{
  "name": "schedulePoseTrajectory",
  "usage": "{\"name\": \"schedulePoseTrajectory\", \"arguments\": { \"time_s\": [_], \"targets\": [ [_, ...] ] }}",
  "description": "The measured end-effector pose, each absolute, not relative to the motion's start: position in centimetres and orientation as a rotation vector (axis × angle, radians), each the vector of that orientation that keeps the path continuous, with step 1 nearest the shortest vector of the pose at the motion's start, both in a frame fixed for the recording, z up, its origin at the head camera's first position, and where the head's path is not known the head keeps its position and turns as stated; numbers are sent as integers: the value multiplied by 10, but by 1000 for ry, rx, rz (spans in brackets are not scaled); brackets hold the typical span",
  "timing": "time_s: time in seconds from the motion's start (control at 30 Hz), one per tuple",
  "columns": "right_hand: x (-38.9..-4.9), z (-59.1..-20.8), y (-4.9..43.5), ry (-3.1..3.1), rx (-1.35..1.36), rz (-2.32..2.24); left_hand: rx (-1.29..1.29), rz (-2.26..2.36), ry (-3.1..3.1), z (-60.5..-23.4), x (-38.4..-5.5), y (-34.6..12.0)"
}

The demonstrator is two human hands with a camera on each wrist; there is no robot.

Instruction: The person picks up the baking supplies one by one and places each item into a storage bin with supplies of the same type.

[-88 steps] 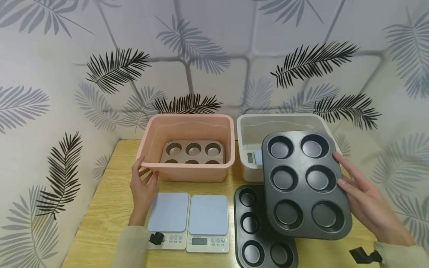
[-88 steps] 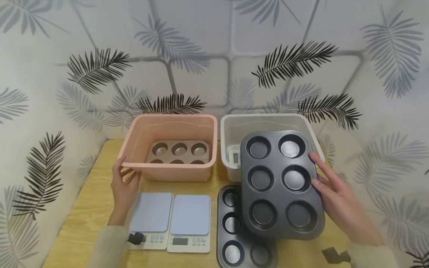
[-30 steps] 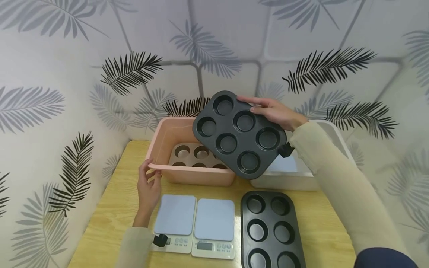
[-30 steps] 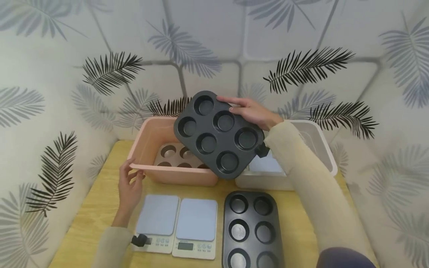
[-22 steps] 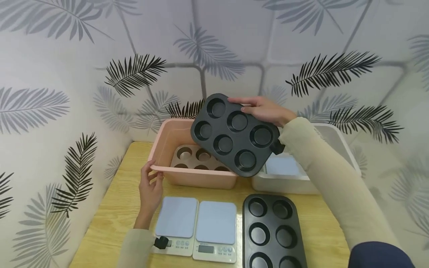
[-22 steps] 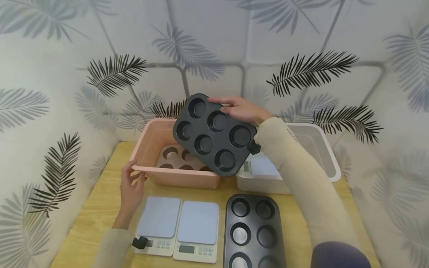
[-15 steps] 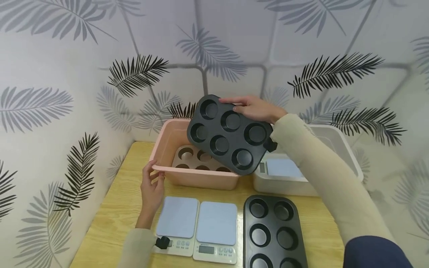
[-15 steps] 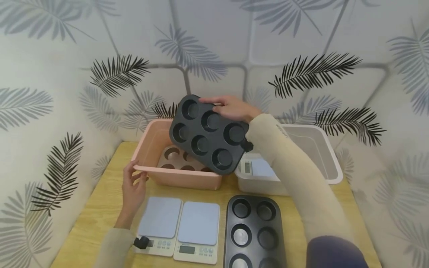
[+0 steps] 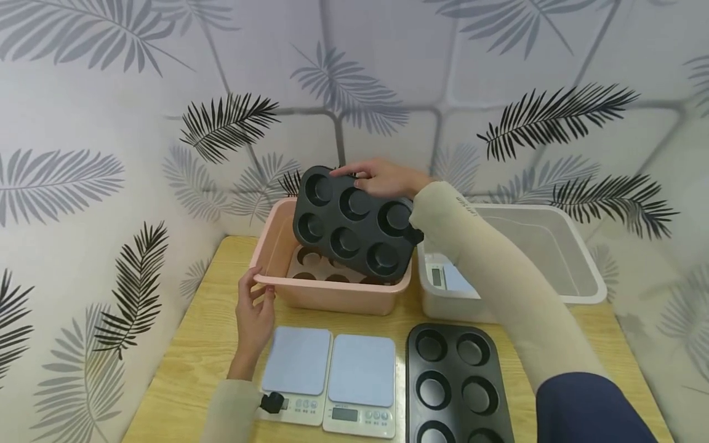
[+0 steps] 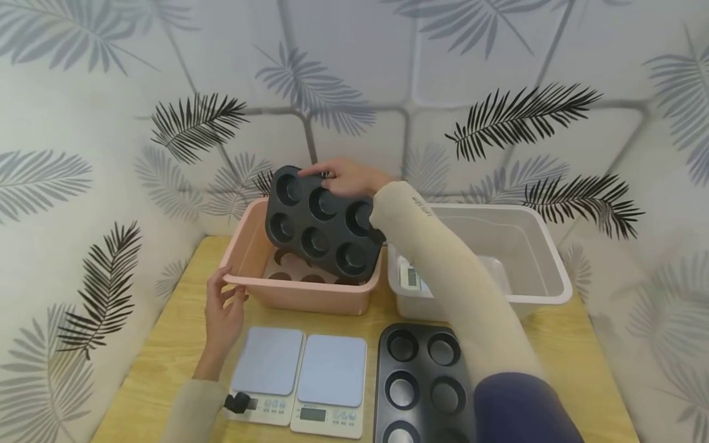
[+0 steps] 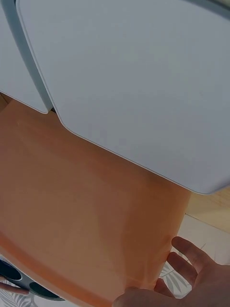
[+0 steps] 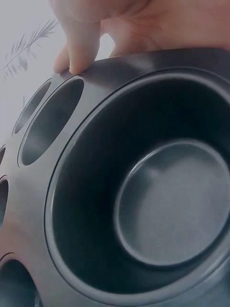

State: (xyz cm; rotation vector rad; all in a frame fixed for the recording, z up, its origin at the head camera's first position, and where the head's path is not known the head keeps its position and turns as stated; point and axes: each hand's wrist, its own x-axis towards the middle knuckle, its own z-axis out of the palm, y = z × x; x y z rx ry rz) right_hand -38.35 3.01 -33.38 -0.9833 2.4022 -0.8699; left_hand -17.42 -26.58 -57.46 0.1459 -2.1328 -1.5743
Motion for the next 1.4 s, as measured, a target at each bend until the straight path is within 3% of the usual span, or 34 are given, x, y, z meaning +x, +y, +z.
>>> {"name": "schedulePoseTrajectory", "arguments": {
  "time_s": [0.87, 1.2, 1.4],
  "targets": [
    [-365, -381, -14, 2295, -1109, -799, 138, -1491, -2197, -573, -177, -260],
    [-350, -383, -14, 2397, -1300, -785, 153, -1502, -2160, -578, -175, -265],
    [-329, -382, 2, 2419, -1258, -817, 160, -1483, -2172, -581, -175, -265]
  ]
}}
